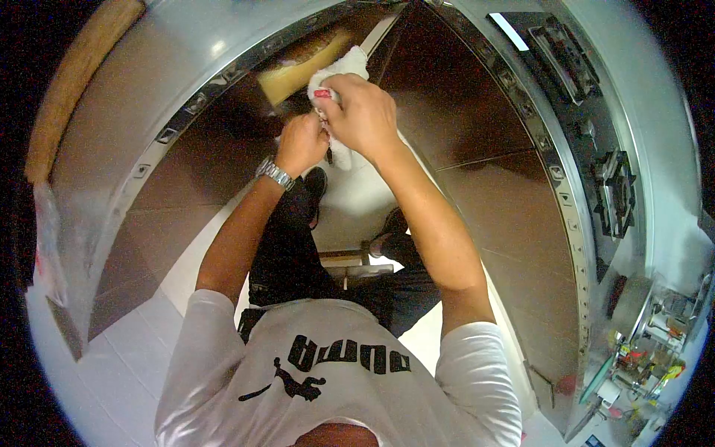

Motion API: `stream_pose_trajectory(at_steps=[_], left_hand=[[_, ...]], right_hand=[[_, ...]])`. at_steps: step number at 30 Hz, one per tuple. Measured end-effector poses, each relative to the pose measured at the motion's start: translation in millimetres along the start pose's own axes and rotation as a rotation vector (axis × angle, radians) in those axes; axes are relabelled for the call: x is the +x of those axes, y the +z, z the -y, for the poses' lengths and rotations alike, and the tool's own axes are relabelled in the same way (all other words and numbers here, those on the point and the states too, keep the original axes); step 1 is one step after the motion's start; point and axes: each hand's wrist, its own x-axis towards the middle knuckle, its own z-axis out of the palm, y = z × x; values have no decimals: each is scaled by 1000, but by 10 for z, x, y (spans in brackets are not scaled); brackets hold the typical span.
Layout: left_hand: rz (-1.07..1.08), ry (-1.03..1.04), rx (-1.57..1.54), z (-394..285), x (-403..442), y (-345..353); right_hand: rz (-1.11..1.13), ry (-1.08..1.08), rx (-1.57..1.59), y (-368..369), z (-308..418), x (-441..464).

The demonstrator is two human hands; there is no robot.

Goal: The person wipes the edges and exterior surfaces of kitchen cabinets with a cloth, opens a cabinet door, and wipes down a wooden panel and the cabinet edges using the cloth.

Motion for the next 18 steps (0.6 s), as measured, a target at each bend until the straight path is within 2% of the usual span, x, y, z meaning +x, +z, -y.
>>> stream_pose_trajectory(at_steps=[2, 3, 4, 6, 7, 9, 11, 12, 14, 16, 18], left_hand=[[4, -37, -15, -36, 0, -26], [9, -66, -25, -47, 12, -27], [10, -65, -29, -38, 16, -22], [32, -69, -38, 10, 29, -30], [37, -60, -40, 20, 36, -41], [46, -69, -62, 18, 50, -54], [71, -73, -78, 5, 24, -43], [65, -83, -74, -2, 25, -40], [64, -84, -60, -4, 44, -30], [-36, -77, -140, 18, 36, 0], [-15, -110, -163, 13, 43, -7]], right_hand=[[-80, -51, 53, -27, -87, -91], [-43, 45, 82, -60, -150, -149], [-42, 46, 79, -65, -312, -236], [59, 249, 307, -25, -697, -432], [58, 248, 306, -46, -759, -524], [19, 423, 428, -68, -854, -745], [-44, 376, 423, -3, -961, -925], [-108, 321, 416, -6, -921, -956], [-148, 414, 534, -10, -812, -1055], [-93, 643, 796, -35, -725, -1134], [-114, 635, 843, 18, -774, -1263]])
